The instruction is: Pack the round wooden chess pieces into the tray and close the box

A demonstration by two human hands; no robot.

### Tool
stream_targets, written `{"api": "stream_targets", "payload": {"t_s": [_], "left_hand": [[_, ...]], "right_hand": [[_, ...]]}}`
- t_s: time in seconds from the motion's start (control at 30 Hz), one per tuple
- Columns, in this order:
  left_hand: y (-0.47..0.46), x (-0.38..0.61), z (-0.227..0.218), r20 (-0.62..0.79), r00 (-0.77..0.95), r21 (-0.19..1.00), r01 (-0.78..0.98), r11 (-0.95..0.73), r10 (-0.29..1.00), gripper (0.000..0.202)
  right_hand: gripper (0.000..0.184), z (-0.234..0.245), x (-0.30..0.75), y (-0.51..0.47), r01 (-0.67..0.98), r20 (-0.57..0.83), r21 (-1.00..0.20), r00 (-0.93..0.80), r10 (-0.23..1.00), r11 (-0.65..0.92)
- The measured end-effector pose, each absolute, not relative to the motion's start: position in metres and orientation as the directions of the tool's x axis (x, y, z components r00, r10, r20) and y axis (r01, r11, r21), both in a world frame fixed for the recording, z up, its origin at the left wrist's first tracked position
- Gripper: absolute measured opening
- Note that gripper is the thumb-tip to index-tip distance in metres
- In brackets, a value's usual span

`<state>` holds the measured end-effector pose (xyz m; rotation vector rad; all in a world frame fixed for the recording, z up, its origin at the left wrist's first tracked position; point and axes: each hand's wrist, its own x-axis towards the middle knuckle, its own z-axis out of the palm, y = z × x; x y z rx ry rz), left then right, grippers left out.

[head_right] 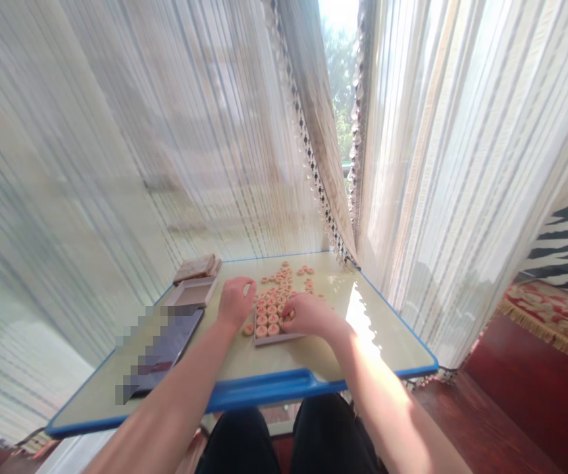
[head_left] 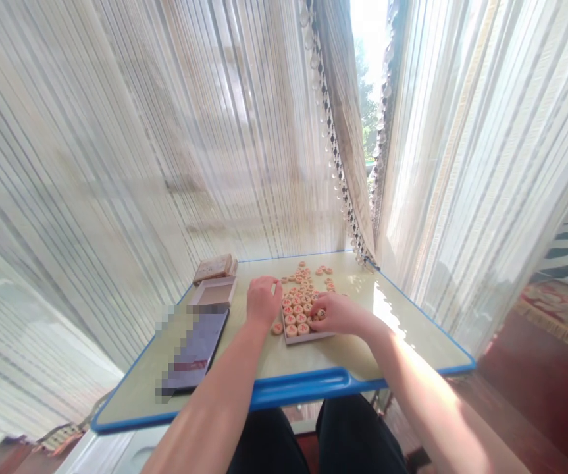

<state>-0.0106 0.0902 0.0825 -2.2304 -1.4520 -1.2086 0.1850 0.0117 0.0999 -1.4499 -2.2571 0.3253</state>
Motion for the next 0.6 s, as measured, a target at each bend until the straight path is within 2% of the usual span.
{"api": "stream_targets", "payload": {"t_s": [0.23,0.6], "left_hand": [[0.088,-0.016,0.081,0.687,0.211,0.229,0.845,-0.483,0.695,0.023],[0.079,-0.016,0.089,0.700,0.279,0.168,0.830,-0.532,0.657,0.020]], "right_hand": [[0.021,0.096,0.185,0.018,0.829,0.162,-0.397,-0.358,0.919,0.393],[0.025,0.090,0.185,0.020,0.844,0.181,-0.413,-0.291,0.939,0.341]]}}
